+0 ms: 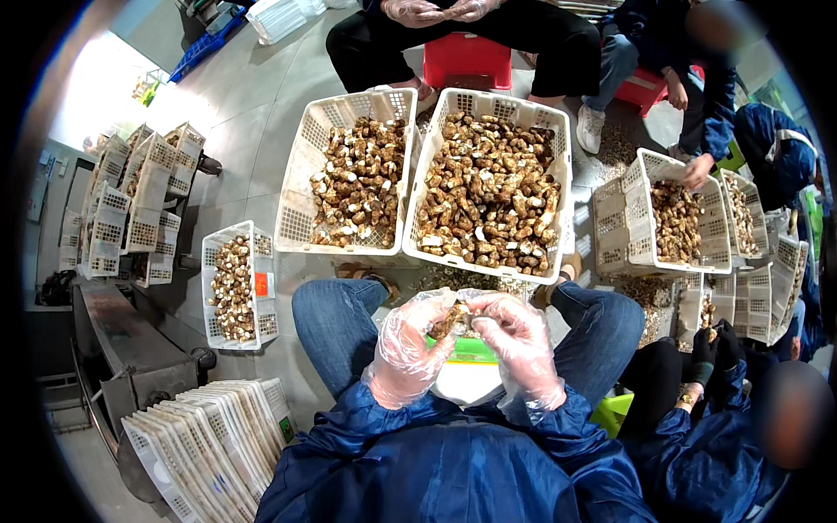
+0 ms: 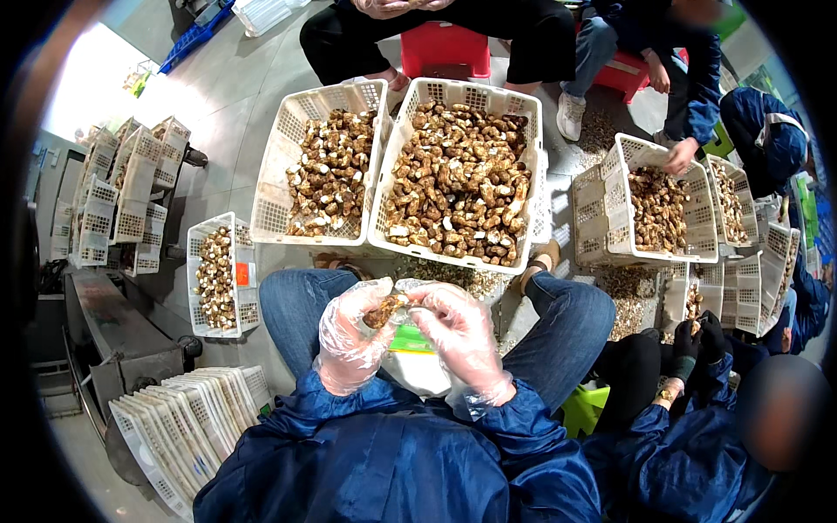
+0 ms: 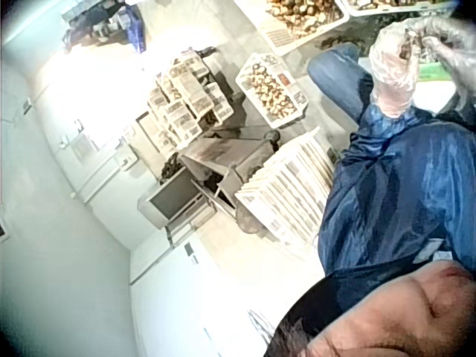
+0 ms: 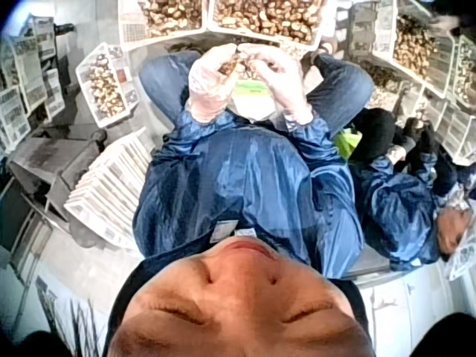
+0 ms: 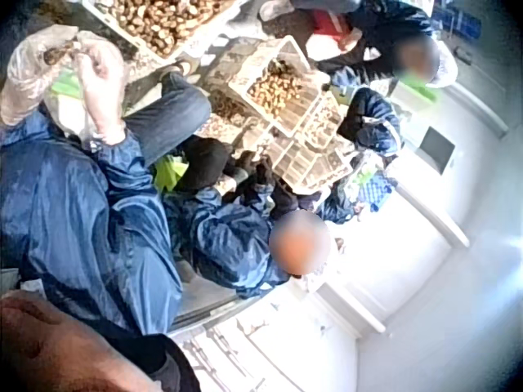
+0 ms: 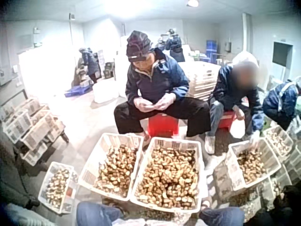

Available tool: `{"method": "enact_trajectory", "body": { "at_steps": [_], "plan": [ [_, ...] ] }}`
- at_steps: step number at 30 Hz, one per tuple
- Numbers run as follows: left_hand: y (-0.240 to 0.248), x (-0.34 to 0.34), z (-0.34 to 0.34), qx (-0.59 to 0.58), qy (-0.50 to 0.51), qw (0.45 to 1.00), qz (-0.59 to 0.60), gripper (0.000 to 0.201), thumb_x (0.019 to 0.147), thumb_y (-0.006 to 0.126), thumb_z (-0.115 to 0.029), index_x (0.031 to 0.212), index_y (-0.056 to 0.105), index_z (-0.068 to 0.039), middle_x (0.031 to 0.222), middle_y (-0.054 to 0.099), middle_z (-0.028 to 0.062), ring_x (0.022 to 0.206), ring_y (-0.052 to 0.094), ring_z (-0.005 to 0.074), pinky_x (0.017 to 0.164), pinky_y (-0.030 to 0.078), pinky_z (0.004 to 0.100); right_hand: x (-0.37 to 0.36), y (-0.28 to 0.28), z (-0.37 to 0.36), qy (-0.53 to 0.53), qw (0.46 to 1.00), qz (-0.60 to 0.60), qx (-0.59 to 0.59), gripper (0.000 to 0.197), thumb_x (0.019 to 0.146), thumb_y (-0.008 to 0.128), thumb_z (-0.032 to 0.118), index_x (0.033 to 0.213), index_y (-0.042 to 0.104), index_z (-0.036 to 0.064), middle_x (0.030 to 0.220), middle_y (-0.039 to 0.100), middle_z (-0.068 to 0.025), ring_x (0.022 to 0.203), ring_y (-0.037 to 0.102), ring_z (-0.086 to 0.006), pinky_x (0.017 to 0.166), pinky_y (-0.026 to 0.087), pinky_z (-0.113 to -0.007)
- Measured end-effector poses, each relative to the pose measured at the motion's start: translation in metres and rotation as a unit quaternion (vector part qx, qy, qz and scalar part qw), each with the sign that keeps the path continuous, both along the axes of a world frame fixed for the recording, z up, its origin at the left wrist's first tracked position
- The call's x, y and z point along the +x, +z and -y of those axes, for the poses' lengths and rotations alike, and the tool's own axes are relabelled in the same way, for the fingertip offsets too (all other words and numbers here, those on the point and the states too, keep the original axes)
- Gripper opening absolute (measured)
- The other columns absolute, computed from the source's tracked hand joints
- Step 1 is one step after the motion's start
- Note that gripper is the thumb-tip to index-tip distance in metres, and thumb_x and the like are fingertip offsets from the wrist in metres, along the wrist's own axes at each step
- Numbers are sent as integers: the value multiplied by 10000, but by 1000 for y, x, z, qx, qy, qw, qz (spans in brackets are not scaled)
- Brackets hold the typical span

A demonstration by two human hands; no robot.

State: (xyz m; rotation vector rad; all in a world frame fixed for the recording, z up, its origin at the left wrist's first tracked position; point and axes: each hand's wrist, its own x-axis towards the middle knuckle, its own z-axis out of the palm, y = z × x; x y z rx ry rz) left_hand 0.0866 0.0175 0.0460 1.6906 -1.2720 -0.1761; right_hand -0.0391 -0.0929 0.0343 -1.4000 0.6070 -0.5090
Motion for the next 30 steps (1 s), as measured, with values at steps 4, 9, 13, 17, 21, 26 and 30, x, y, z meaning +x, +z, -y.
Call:
{"method": "enact_trajectory", "body": {
  "at_steps": [4,9,13,17,21,26,30],
  "plan": [
    [-17,5,-3,34,-38,998,-23,381,708,705,12,1069,583,1,1001,639,168,897,635,298,762,508,375,3,-13,3,-17,998,-4,60,47,822,609,-10,794,573,-19,918,624,-68,790,578,-128,742,474,-261],
    [-49,34,32,-98,174,888,-413,297,842,620,-5,1123,525,-18,965,612,122,732,623,194,652,539,251,-9,-63,19,-28,915,112,386,113,893,606,107,858,536,24,882,632,-104,812,594,-165,788,483,-290],
    [-137,132,32,-280,112,627,-719,264,936,574,-176,1120,505,0,875,569,112,769,609,148,668,560,236,-17,-122,13,-12,923,42,383,179,892,622,142,792,511,44,849,615,-99,784,576,-175,794,470,-298],
    [-131,97,129,194,70,801,-562,538,871,639,-135,1350,438,2,1071,650,89,872,607,122,730,489,214,-23,-146,20,-57,913,12,405,151,894,617,151,824,552,34,841,618,-81,775,577,-153,769,466,-277],
    [-209,88,185,367,-126,921,-41,464,848,640,-228,1273,553,-62,1192,606,193,1067,600,286,929,461,329,-9,-136,29,-36,925,-32,376,120,901,597,109,821,551,32,813,623,-57,747,555,-117,725,450,-257],
    [-236,67,223,483,-94,859,140,405,795,694,-262,1134,617,-55,1039,642,182,1005,600,345,882,474,412,-10,-145,31,-35,926,-15,376,133,913,580,103,808,545,29,795,613,-46,732,546,-110,706,450,-254],
    [-227,68,205,448,-119,879,113,402,811,660,-314,1119,630,-57,1082,613,199,1049,576,330,892,463,418,-15,-144,35,-56,925,-19,376,137,920,578,124,822,564,30,789,611,-35,749,546,-102,712,451,-252]
  ]
}}
